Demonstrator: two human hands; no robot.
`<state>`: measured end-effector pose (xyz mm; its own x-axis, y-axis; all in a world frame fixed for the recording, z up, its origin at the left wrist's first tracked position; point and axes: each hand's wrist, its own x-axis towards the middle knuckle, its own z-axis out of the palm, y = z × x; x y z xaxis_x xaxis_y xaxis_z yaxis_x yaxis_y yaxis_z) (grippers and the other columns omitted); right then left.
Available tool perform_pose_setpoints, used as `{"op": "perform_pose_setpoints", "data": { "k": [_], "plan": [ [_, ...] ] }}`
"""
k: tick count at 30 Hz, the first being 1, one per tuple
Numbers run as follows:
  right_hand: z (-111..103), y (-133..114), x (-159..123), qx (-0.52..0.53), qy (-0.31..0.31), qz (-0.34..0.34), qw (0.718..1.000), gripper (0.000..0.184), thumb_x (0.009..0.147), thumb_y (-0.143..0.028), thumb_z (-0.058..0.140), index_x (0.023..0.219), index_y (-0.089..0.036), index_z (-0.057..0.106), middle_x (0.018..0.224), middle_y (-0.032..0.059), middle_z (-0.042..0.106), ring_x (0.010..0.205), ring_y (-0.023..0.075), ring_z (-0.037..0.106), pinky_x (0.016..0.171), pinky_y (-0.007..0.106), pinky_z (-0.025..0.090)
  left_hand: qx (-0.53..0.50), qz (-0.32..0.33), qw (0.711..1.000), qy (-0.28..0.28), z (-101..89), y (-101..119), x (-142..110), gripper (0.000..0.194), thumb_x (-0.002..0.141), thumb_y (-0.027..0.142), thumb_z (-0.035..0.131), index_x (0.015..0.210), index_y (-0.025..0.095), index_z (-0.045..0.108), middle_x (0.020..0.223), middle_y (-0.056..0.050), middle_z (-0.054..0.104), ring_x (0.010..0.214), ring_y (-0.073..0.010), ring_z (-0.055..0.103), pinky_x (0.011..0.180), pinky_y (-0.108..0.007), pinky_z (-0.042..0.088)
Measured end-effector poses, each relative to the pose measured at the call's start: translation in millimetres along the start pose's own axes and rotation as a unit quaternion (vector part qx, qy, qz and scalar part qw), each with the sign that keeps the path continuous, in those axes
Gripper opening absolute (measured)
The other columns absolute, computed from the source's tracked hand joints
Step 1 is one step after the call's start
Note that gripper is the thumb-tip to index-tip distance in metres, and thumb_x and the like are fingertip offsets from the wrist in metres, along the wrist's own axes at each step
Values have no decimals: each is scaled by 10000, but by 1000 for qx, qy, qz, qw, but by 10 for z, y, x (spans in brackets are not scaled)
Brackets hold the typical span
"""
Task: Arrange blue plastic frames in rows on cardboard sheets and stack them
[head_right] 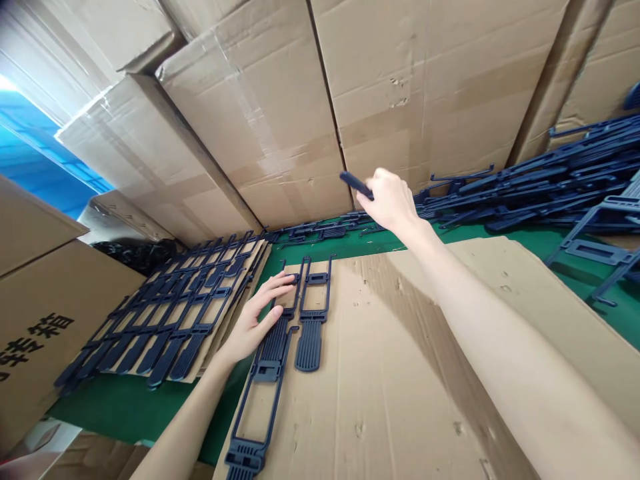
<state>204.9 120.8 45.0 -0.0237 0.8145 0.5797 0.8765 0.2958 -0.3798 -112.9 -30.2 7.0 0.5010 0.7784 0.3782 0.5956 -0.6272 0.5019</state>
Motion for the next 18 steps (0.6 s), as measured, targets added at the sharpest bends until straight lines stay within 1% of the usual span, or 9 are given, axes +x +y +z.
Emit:
{"op": "perform_pose_setpoints", "data": {
  "k": [2, 3, 5, 6, 7, 9, 12, 15, 18],
  "plan": [
    [-155, -149, 29, 85, 94, 5, 992, 224, 877, -327, 547, 751, -165, 636, 780, 74, 574, 754, 234, 578, 695, 367, 431, -3, -7, 999, 39, 1, -12, 1, 289, 979, 273, 500, 1244, 265, 614, 1421, -59, 532, 1433, -259, 328, 1189, -531, 227],
    [-229, -228, 36, 144, 123, 15, 982, 213, 875, -323, 555, 742, -171, 621, 748, 63, 569, 716, 218, 567, 677, 361, 436, -6, -13, 998, 62, -1, -21, 0, 271, 976, 272, 508, 1217, 260, 631, 1407, -58, 545, 1434, -259, 322, 1186, -523, 232],
    [-351, -386, 42, 285, 147, 47, 946, 170, 862, -301, 583, 751, -174, 604, 752, 50, 584, 621, 170, 534, 599, 330, 442, -23, -28, 993, 109, -10, -43, -2, 238, 967, 275, 526, 1161, 252, 663, 1370, -57, 572, 1413, -257, 353, 1177, -500, 248],
    [-394, -458, 39, 359, 138, 64, 921, 150, 861, -282, 585, 761, -172, 601, 785, 49, 602, 571, 141, 510, 549, 308, 437, -44, -40, 990, 130, -17, -53, -2, 226, 962, 281, 537, 1137, 247, 675, 1349, -59, 586, 1384, -255, 393, 1169, -484, 264],
    [-421, -523, 32, 428, 115, 80, 893, 144, 868, -269, 576, 768, -168, 601, 823, 50, 619, 526, 115, 485, 502, 286, 427, -71, -53, 985, 147, -24, -62, -2, 221, 958, 290, 544, 1123, 241, 682, 1326, -63, 601, 1346, -253, 438, 1157, -466, 284],
    [-422, -633, 1, 535, 34, 109, 837, 179, 898, -276, 546, 774, -162, 608, 874, 52, 639, 469, 79, 453, 443, 253, 412, -124, -77, 976, 163, -33, -70, -2, 234, 961, 310, 538, 1121, 228, 689, 1278, -71, 630, 1257, -244, 519, 1118, -429, 335],
    [-303, -770, -90, 603, -116, 147, 775, 276, 950, -344, 511, 786, -157, 633, 798, 43, 640, 436, 63, 453, 399, 213, 388, -161, -88, 971, 153, -23, -61, -12, 291, 981, 344, 491, 1157, 213, 683, 1176, -82, 681, 1133, -234, 591, 1035, -396, 405],
    [-119, -910, -214, 597, -200, 178, 756, 315, 971, -345, 498, 799, -137, 660, 627, 22, 581, 412, 70, 456, 347, 188, 323, -171, -77, 974, 126, 12, -41, -38, 374, 977, 425, 473, 1163, 183, 688, 1046, -100, 715, 1023, -242, 622, 942, -396, 451],
    [20, -1025, -316, 591, -234, 185, 750, 322, 981, -323, 487, 815, -119, 673, 571, 13, 548, 418, 83, 487, 336, 181, 310, -180, -74, 976, 101, 42, -35, -65, 431, 951, 494, 497, 1151, 166, 694, 921, -101, 732, 947, -246, 628, 875, -398, 469]
  ]
}}
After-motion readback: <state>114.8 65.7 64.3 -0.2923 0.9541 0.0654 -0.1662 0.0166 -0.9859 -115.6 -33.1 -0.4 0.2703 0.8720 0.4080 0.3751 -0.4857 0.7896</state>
